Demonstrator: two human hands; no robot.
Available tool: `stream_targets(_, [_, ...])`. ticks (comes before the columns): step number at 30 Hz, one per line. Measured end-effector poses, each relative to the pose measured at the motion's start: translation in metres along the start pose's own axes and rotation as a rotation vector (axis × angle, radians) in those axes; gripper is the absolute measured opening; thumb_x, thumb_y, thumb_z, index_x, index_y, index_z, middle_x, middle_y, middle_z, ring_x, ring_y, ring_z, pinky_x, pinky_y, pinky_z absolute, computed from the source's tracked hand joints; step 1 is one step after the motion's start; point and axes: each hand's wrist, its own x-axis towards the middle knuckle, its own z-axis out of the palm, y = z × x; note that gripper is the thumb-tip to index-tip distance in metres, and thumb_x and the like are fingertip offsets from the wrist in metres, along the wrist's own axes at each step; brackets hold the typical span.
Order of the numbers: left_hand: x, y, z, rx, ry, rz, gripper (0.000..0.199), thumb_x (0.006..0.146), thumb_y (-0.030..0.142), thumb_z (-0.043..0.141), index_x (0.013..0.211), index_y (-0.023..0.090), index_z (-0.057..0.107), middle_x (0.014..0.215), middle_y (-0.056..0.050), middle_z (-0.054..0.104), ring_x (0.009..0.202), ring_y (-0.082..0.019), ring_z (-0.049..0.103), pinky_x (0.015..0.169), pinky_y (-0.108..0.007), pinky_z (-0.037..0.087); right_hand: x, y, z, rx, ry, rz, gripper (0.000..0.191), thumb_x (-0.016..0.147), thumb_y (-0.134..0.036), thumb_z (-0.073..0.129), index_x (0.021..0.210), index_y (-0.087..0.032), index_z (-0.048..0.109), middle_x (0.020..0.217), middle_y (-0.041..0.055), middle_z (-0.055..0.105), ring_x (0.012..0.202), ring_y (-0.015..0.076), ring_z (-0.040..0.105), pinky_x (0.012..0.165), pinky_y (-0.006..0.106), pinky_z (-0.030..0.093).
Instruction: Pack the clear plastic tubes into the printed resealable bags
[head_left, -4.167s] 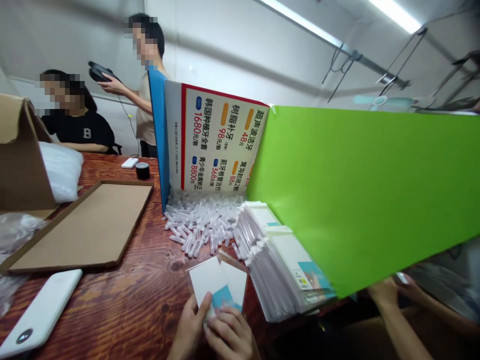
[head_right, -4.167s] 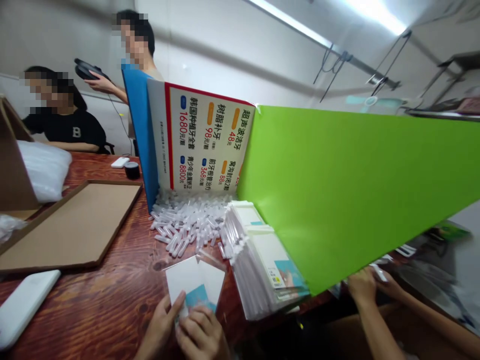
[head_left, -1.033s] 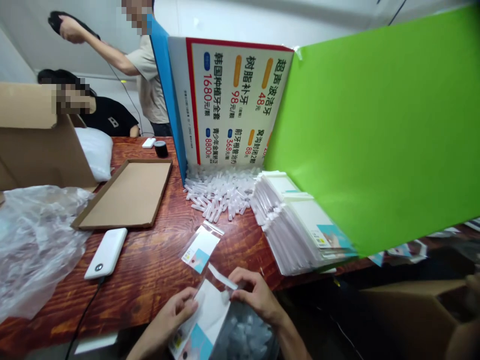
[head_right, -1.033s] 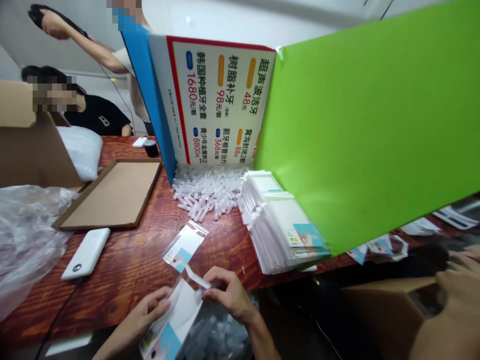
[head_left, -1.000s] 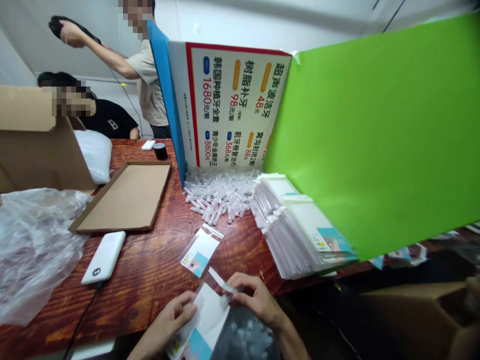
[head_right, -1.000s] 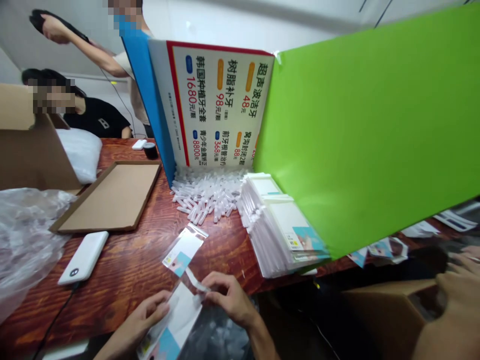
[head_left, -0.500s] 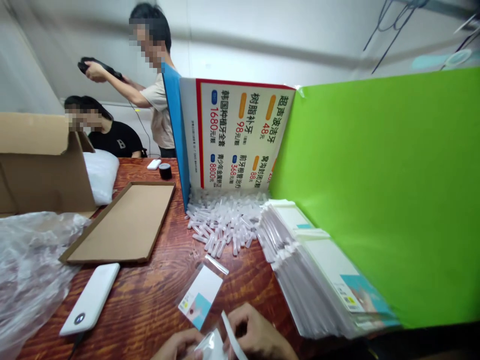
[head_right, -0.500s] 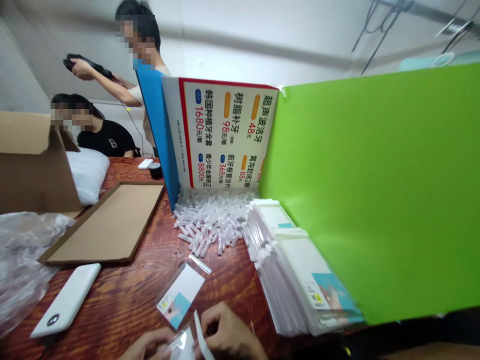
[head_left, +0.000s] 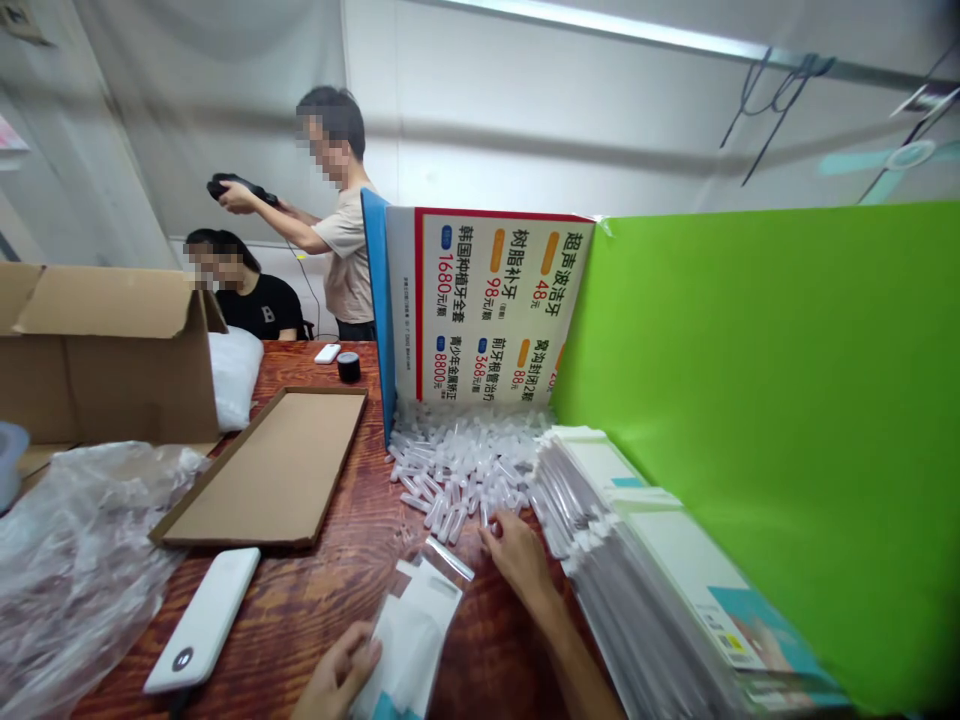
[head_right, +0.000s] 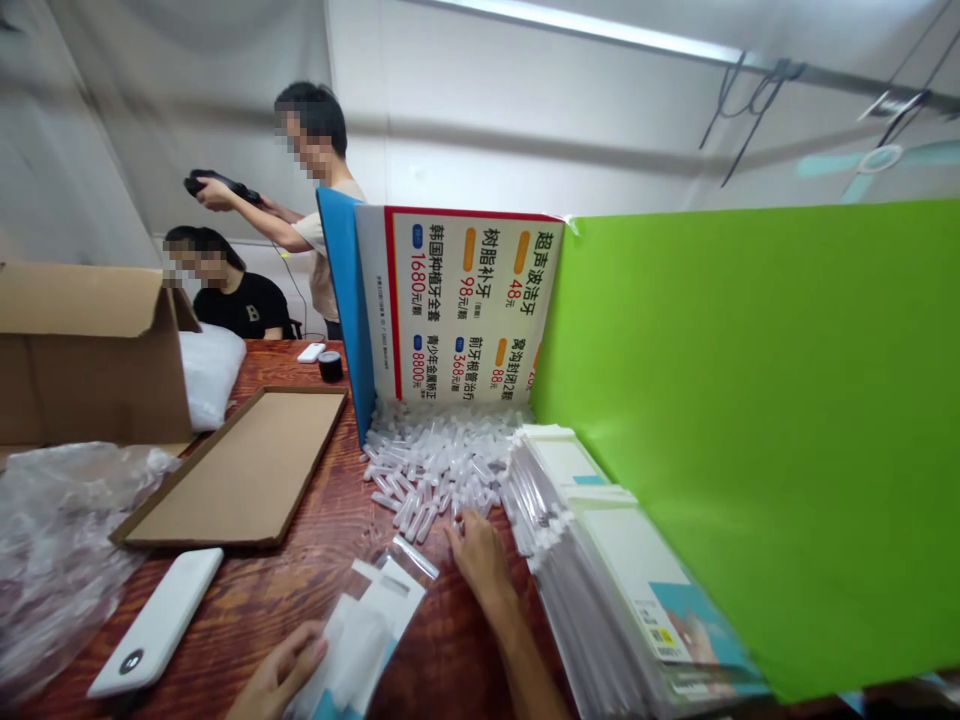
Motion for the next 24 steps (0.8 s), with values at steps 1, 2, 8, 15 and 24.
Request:
stream_targets(1, [0.001,0.001,0.0,-0.024,0.028,-0.005,0.068,0.069,0.078,0.069,0.097,0.017,0.065,0.078,-0.001,0.066,0.066,-0.017,0.058,0.06,-0.024,0.045,0.01,0.0,0.004,-0.039,0.048,0.043,0.02,0.09,-0.027,0.061,0.102,-0.013,0.07,0.104,0.0159,0.072,0.1,0.027,0.068,0.088,0.034,0.049])
stream_targets(2, [0.002,0.003,-0.001,-0.042,0.048,-0.004,0.068,0.068,0.078,0.07,0.099,0.017,0.064,0.074,0.0,0.065,0.059,-0.015,0.055,0.054,-0.023,0.042,0.017,0.001,0.01,-0.05,0.066,0.071,0.021,0.09,-0.024,0.061,0.104,-0.012,0.069,0.105,0.0182,0.071,0.1,0.0288,0.068,0.088,0.037,0.049])
stream_targets(8, [0.003,0.015,0.0,-0.108,0.066,0.057,0.064,0.074,0.075,0.067,0.101,0.017,0.061,0.061,0.002,0.06,0.051,-0.013,0.051,0.049,-0.022,0.039,0.016,0.007,0.024,0.061,0.1,0.078,0.023,0.09,-0.015,0.052,0.105,-0.013,0.069,0.106,0.0196,0.07,0.102,0.03,0.068,0.092,0.043,0.049])
stream_targets(15, [0.004,0.036,0.022,-0.072,0.001,0.007,0.067,0.062,0.076,0.076,0.081,0.013,0.061,0.063,0.002,0.056,0.054,-0.01,0.046,0.05,-0.02,0.033,-0.014,0.008,-0.001,0.595,-0.241,-0.1,0.049,0.085,-0.055,0.062,0.111,-0.014,0.072,0.097,0.0106,0.074,0.076,0.0209,0.069,0.07,0.033,0.057])
stream_targets(24, [-0.01,0.047,0.046,-0.031,-0.175,-0.011,0.06,0.074,0.07,0.072,0.084,0.012,0.059,0.068,0.0,0.057,0.056,-0.01,0.048,0.054,-0.021,0.032,-0.055,-0.012,-0.028,0.894,-0.624,-0.154,0.046,0.066,-0.053,0.085,0.083,-0.011,0.076,0.068,0.0022,0.068,0.06,0.0139,0.061,0.06,0.027,0.05])
